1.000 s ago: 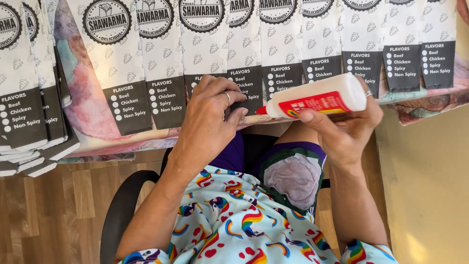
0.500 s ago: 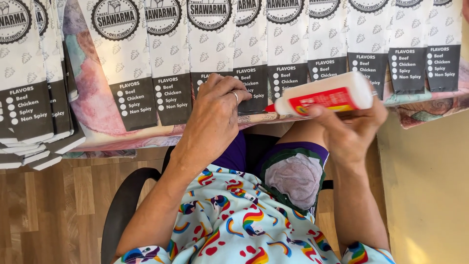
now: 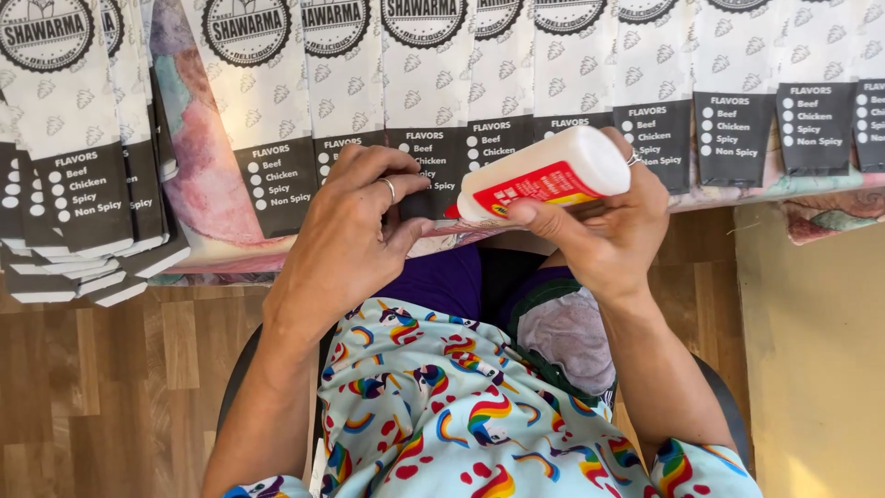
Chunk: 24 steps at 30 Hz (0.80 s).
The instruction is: The person is manually folding and gluing paper packaging sleeves.
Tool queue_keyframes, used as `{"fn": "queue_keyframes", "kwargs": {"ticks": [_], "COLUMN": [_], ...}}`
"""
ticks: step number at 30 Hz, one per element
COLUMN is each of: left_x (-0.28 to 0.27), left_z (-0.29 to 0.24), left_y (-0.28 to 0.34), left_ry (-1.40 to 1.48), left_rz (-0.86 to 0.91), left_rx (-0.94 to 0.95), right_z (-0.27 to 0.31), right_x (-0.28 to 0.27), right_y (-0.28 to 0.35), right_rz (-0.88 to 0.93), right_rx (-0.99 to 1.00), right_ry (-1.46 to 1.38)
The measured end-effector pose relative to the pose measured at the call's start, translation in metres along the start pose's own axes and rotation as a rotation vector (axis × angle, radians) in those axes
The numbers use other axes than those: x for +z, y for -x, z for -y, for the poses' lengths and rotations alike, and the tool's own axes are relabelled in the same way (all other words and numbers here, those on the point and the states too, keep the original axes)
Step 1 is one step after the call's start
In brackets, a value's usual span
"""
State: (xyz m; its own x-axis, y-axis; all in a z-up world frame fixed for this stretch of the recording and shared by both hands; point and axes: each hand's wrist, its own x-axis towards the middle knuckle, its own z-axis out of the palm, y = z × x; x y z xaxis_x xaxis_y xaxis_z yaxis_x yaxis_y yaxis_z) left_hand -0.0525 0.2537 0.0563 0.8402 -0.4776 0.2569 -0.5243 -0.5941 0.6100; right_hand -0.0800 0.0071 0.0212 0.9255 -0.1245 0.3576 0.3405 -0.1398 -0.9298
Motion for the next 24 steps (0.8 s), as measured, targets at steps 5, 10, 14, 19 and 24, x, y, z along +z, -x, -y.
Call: {"fn": "queue_keyframes", "kwargs": {"ticks": [5, 10, 14, 19, 24], "left_x": [-0.007, -0.004, -0.003, 0.010, 0.018], "left_z": [0.000, 0.004, 0.004, 0.007, 0.010], "left_y": [0.003, 0.004, 0.005, 0.005, 0.005], "left_ry": [0.015, 0.025, 0.020, 0.061, 0.058], "left_rz": [0.113, 0.093, 0.062, -0.073, -0.156], "left_rx": [0.004, 0.011, -0.003, 0.006, 0.001], "right_z": [0.008, 0.007, 0.001, -0.011, -0.004], "right_x": [0.021, 0.036, 0.010, -0.008, 0.008], "right_y": [-0.007, -0.009, -0.005, 0.008, 0.010], "right_rz": [0.082, 0.152, 0.109, -0.039, -0.079], "right_rx": [-0.048, -0.066, -0.201, -0.023, -0.040], "right_ry": [0.115, 0.127, 0.175, 0.023, 0.081]}}
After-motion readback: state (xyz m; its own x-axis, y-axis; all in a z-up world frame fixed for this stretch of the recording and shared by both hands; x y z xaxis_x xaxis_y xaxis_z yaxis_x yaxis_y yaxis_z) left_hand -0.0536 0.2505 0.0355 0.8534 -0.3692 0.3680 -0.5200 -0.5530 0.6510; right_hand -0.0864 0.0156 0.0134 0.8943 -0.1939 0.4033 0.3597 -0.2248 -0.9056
